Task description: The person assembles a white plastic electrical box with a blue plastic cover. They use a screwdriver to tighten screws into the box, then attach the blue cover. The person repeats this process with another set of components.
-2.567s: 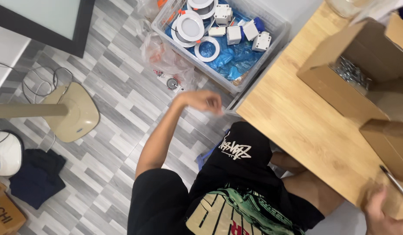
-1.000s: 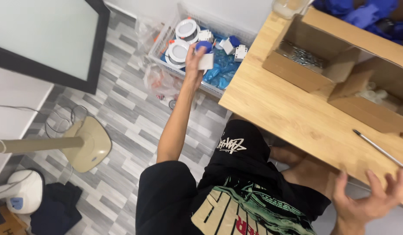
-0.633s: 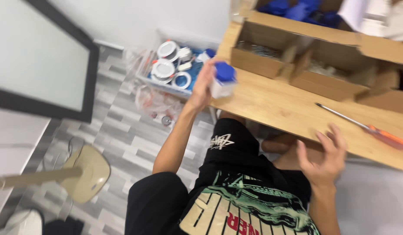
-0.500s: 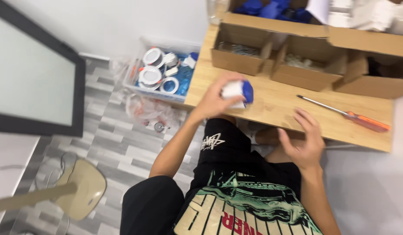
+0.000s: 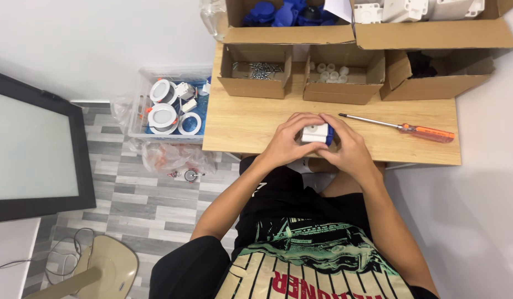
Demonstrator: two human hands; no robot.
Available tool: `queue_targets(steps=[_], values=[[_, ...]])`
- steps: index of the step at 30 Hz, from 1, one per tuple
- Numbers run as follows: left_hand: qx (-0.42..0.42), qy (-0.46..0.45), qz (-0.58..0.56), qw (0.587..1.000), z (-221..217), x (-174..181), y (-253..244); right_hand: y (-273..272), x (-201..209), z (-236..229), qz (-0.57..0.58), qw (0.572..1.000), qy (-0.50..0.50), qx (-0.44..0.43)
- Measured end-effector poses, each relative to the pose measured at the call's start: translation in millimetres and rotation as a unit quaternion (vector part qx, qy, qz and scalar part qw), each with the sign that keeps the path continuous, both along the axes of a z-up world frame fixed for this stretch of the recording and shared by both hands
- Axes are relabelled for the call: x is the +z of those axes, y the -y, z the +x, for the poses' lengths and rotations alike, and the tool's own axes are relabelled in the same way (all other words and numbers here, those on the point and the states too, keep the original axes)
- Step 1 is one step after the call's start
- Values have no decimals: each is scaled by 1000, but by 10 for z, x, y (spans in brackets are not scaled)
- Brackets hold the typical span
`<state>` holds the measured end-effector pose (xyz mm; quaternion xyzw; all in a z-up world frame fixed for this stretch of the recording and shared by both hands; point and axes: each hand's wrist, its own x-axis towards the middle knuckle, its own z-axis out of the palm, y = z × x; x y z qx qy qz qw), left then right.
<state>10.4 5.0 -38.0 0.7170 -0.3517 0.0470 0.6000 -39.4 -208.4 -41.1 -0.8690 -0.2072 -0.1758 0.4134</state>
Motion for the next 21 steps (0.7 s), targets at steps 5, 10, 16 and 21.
queue_targets(steps=[5, 10, 16, 21], values=[[-53, -16, -10, 998, 57, 41, -62, 43, 75, 56, 17, 1000, -2, 8], [-68, -73, -28, 995, 114, 211, -91, 73, 1, 97, 38, 999, -16, 11], [-55, -166, -71, 982, 183, 219, -45, 64, -18, 121, 52, 998, -22, 0], [5, -97, -29, 995, 230, 414, -48, 59, -30, 157, 53, 998, -25, -2]])
